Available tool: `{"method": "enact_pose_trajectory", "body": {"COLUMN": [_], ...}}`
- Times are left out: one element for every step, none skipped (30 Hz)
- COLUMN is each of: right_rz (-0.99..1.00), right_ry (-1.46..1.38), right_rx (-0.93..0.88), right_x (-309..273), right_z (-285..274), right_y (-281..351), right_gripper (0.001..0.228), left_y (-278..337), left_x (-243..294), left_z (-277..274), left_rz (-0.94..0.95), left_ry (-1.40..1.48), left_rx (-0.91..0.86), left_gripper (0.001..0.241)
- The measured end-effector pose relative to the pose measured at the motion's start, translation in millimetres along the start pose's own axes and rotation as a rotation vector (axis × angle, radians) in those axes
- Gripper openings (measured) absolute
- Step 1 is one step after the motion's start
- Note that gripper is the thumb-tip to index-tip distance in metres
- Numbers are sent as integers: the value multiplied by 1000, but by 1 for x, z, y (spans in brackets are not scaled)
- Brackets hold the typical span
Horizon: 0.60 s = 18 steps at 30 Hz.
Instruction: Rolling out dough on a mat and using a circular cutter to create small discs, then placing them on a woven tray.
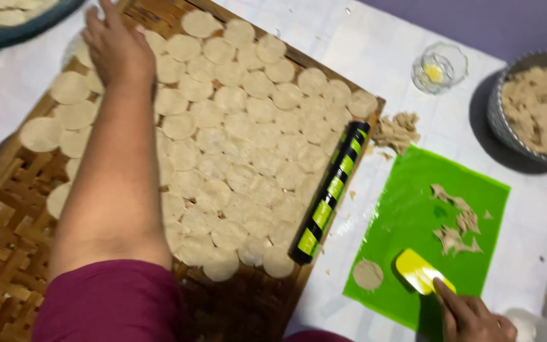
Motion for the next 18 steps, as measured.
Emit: {"method": "enact_pose_trajectory", "body": {"right_rz": [31,47,56,82,104,126,134,85,33,39,-6,-52,-50,-91,-134,-133,-147,-160], "right_ry": [8,11,15,24,36,48,44,77,108,101,82,62,55,35,15,9,47,85], "right_rx": [-20,-16,-12,-32,-55,-79,-74,-52,-36,-38,-109,-180,-177,-184,-191,-190,-132,-74], "right_x": [-8,-17,-24,-23,-23,-24,-24,-27,-30,-36,-45,-53,-56,-61,-65,-65,-64,-65], "right_z": [-14,-28,-43,-48,-50,-53,-54,-57,-59,-68,-77,-86,-87,-88,-89,-86,-83,-80], "right_y": [3,4,3,8,7,6,8,10,17,17,17,16,19,21,23,25,25,25], "right_gripper": [41,39,38,38,34,31,31,33,35,35,38,42,42,40,38,38,36,34], "left_y": [11,21,32,53,71,88,103,116,134,151,170,188,207,226,246,265,283,302], "left_x": [7,17,24,41,55,69,78,85,89,100,110,119,129,140,150,161,172,182], "left_z": [-6,-17,-28,-38,-53,-69,-69,-65,-63,-64,-65,-65,-70,-74,-79,-88,-96,-104], "left_rz": [24,146,263,280,320,360,369,297,227,235,260,284,289,308,325,329,317,305], "left_ry": [10,38,69,82,97,112,114,155,190,186,260,334,330,395,460,455,534,614], "left_rx": [-27,51,130,104,70,36,40,-95,-237,-239,-268,-298,-294,-324,-355,-354,-402,-450], "left_gripper": [56,47,39,39,49,61,61,69,77,77,77,76,76,72,69,69,67,65]}}
Point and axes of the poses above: each hand's wrist, its own y-axis away from the middle knuckle, its own z-axis out of the palm, x = y × z, the point moved 3 cm from there along -y, towards the middle knuckle, and after that the axes turned 10 degrees about -x, right-handed, at the moved point
